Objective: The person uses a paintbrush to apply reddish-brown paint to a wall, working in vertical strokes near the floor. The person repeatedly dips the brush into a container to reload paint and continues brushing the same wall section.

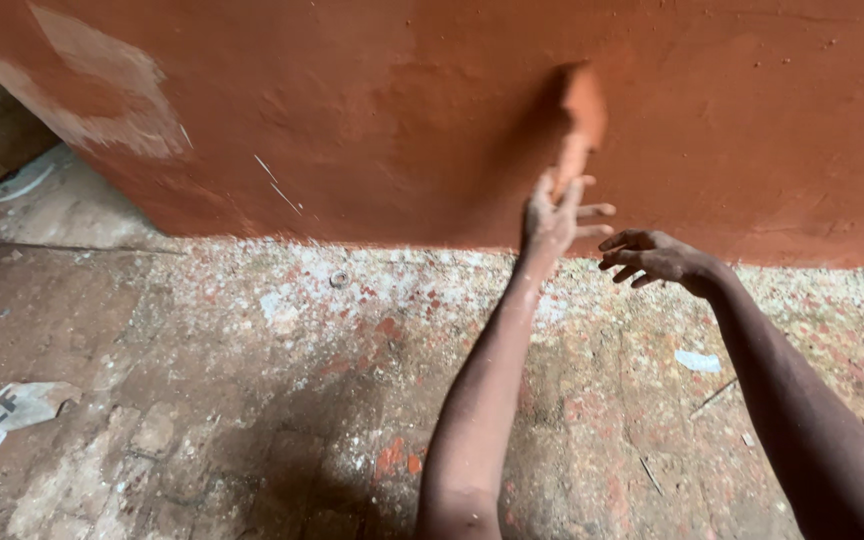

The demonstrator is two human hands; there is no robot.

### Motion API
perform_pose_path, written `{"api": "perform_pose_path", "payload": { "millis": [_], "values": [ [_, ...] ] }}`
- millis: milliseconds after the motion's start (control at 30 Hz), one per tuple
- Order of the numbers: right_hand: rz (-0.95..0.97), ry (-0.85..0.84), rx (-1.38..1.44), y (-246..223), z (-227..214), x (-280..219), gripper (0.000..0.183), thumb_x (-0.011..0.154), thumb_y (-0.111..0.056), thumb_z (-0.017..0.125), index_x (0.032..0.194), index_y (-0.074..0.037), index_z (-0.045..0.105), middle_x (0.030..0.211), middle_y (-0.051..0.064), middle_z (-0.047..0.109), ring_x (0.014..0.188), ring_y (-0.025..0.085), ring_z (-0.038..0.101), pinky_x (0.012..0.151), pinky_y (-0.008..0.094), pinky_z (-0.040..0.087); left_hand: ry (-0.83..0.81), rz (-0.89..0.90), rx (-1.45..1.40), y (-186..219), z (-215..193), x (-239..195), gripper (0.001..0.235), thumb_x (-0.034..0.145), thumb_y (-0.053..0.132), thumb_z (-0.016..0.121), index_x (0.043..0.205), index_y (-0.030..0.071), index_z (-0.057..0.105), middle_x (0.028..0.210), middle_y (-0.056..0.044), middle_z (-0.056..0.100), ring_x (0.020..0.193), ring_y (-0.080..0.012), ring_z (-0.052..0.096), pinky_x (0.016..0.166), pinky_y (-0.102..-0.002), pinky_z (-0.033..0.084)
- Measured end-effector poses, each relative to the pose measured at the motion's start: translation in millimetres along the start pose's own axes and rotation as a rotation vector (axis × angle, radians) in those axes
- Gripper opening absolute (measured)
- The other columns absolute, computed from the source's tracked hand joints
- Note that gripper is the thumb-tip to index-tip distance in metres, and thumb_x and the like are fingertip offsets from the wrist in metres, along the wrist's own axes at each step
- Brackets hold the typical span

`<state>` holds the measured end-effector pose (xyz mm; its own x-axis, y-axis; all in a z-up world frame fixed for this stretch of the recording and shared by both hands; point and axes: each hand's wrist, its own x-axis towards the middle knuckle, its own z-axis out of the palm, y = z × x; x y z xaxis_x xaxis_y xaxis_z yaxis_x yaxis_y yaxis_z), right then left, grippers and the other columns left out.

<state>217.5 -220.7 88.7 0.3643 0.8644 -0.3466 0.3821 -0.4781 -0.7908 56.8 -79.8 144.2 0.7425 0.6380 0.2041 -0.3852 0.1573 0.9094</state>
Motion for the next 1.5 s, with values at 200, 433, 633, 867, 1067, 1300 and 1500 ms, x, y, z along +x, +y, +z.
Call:
{"api": "perform_pose_path", "payload": {
  "millis": [200, 433, 633, 867, 1067, 1300, 1500],
  "values": [
    [-0.039, -0.049, 0.024, -8, 11, 8, 0.065, 0.093, -0.046, 0.059, 0.147, -0.009, 0.050, 0.141, 0.013, 0.067, 0.123, 0.032, 0.069, 0.102, 0.048, 0.060, -0.111, 0.080, -0.049, -8, -6, 2, 0.047, 0.104, 0.015, 0.056, 0.149, 0.005, 0.047, 0.130, -0.027, 0.064, 0.087, -0.0295, 0.075, 0.064, -0.033, 0.071],
    [-0.020, -0.026, -0.025, -3, 2, 4, 0.066, 0.093, -0.047, 0.060, 0.146, -0.009, 0.051, 0.143, 0.013, 0.065, 0.125, 0.031, 0.068, 0.102, 0.047, 0.060, 0.780, 0.035, -0.603, -16, -92, -4, 0.059, 0.108, 0.040, 0.034, 0.156, 0.009, 0.025, 0.164, -0.025, 0.025, 0.144, -0.0484, 0.041, 0.109, -0.062, 0.049],
    [0.011, -0.020, -0.031, 18, -10, 3, 0.067, 0.092, -0.048, 0.060, 0.147, -0.011, 0.052, 0.145, 0.012, 0.065, 0.126, 0.031, 0.068, 0.103, 0.048, 0.060, 0.701, -0.068, -0.459, -1, -102, -8, 0.053, 0.111, 0.039, 0.037, 0.149, 0.004, 0.048, 0.148, -0.037, 0.053, 0.115, -0.0441, 0.071, 0.089, -0.035, 0.067],
    [0.012, -0.041, -0.036, 6, 4, 16, 0.065, 0.093, -0.047, 0.059, 0.147, -0.012, 0.051, 0.144, 0.013, 0.065, 0.126, 0.031, 0.068, 0.103, 0.048, 0.061, -0.030, 0.126, -0.067, 33, 5, 3, 0.048, 0.106, 0.019, 0.050, 0.153, 0.012, 0.041, 0.135, -0.027, 0.062, 0.081, -0.0278, 0.076, 0.061, -0.033, 0.069],
    [-0.037, -0.090, -0.039, -8, 18, 20, 0.063, 0.094, -0.045, 0.059, 0.146, -0.011, 0.052, 0.145, 0.013, 0.064, 0.127, 0.031, 0.067, 0.104, 0.049, 0.059, 0.075, 0.205, -0.010, 30, 1, -2, 0.044, 0.109, 0.026, 0.050, 0.145, 0.000, 0.050, 0.132, -0.029, 0.065, 0.081, -0.0293, 0.076, 0.060, -0.033, 0.068],
    [-0.008, -0.056, -0.088, 0, 2, 9, 0.066, 0.093, -0.049, 0.057, 0.148, -0.012, 0.051, 0.146, 0.013, 0.064, 0.126, 0.031, 0.068, 0.105, 0.049, 0.059, 0.787, -0.141, -0.041, -3, -131, -31, 0.048, 0.104, 0.032, 0.055, 0.138, -0.001, 0.052, 0.135, -0.023, 0.064, 0.093, -0.0335, 0.078, 0.070, -0.037, 0.068],
    [0.039, -0.031, -0.043, 16, -8, 9, 0.066, 0.092, -0.047, 0.058, 0.147, -0.012, 0.051, 0.145, 0.012, 0.066, 0.126, 0.031, 0.069, 0.104, 0.049, 0.060, 0.654, -0.086, 0.050, 23, -145, -8, 0.053, 0.103, 0.036, 0.052, 0.143, 0.001, 0.049, 0.131, -0.022, 0.068, 0.087, -0.0310, 0.079, 0.068, -0.037, 0.069]
  ]
}}
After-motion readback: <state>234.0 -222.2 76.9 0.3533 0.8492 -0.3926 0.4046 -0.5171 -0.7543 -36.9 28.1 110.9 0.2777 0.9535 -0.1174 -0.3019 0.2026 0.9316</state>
